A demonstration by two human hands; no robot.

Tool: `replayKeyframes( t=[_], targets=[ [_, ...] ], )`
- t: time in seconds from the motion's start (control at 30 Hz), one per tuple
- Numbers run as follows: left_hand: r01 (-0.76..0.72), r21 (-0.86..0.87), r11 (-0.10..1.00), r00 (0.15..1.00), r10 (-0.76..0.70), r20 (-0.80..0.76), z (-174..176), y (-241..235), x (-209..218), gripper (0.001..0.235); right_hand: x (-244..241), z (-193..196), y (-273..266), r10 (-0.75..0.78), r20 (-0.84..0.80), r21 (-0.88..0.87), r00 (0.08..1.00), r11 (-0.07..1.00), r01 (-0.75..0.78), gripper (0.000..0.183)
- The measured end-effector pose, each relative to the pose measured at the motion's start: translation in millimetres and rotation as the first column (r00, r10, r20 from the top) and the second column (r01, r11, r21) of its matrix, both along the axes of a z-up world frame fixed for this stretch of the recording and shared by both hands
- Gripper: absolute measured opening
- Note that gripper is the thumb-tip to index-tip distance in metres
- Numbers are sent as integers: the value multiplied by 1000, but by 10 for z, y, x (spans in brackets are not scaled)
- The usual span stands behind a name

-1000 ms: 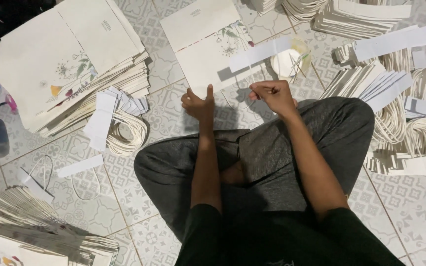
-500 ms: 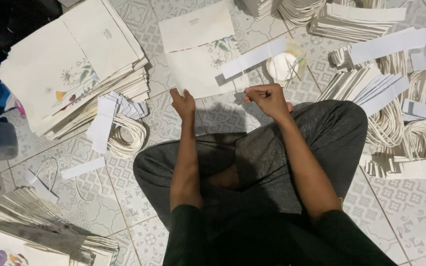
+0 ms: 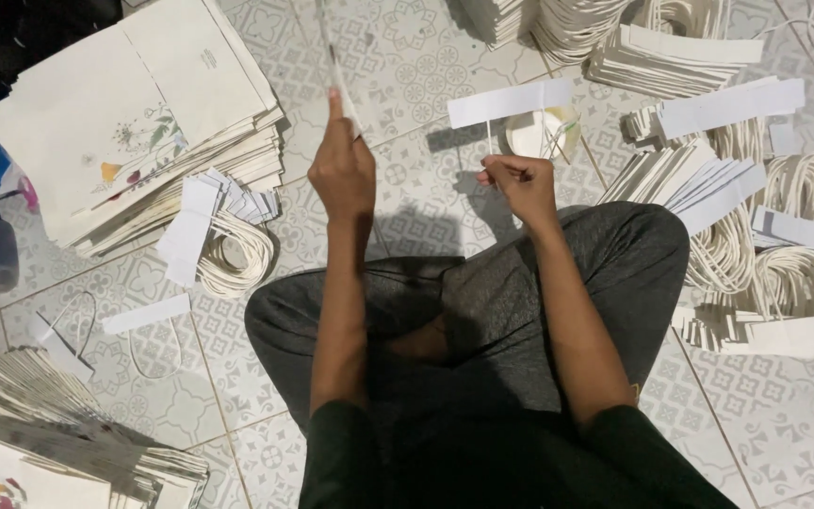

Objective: The person sits on the floor and assembles paper bags by applying glue to a paper strip and attaching it to the bag body. They then insert a white rope handle into the glued area and press it down to secure it. The person repeats this process for multiple bags, stacking the finished ones aside.

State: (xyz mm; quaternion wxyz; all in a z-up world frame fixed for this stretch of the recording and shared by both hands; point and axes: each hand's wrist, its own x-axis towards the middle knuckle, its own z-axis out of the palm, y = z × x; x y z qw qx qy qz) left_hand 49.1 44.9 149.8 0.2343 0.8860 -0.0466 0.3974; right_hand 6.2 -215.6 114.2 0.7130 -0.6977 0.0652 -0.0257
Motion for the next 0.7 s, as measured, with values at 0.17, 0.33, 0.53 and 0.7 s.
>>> replayKeyframes(
  t=[0.17, 0.33, 0.53, 0.7],
  targets=[
    [286, -33, 958, 897, -279, -344, -516, -249, 98, 67, 21, -81, -43, -41, 108, 2, 993, 999, 41, 12],
    [468, -151, 871, 237, -288, -928, -965, -104, 109, 79, 24, -93, -32, -37, 215, -136, 976, 988, 67, 8],
    [428, 133, 894, 464, -91, -881, -1837, 581, 172, 74, 33, -67, 4, -37, 198, -182, 979, 981, 74, 10],
    [248, 288, 925, 968, -251, -25, -2249, 697, 47, 80, 59, -100, 43, -7, 224, -245, 975, 967, 63, 11]
  ],
)
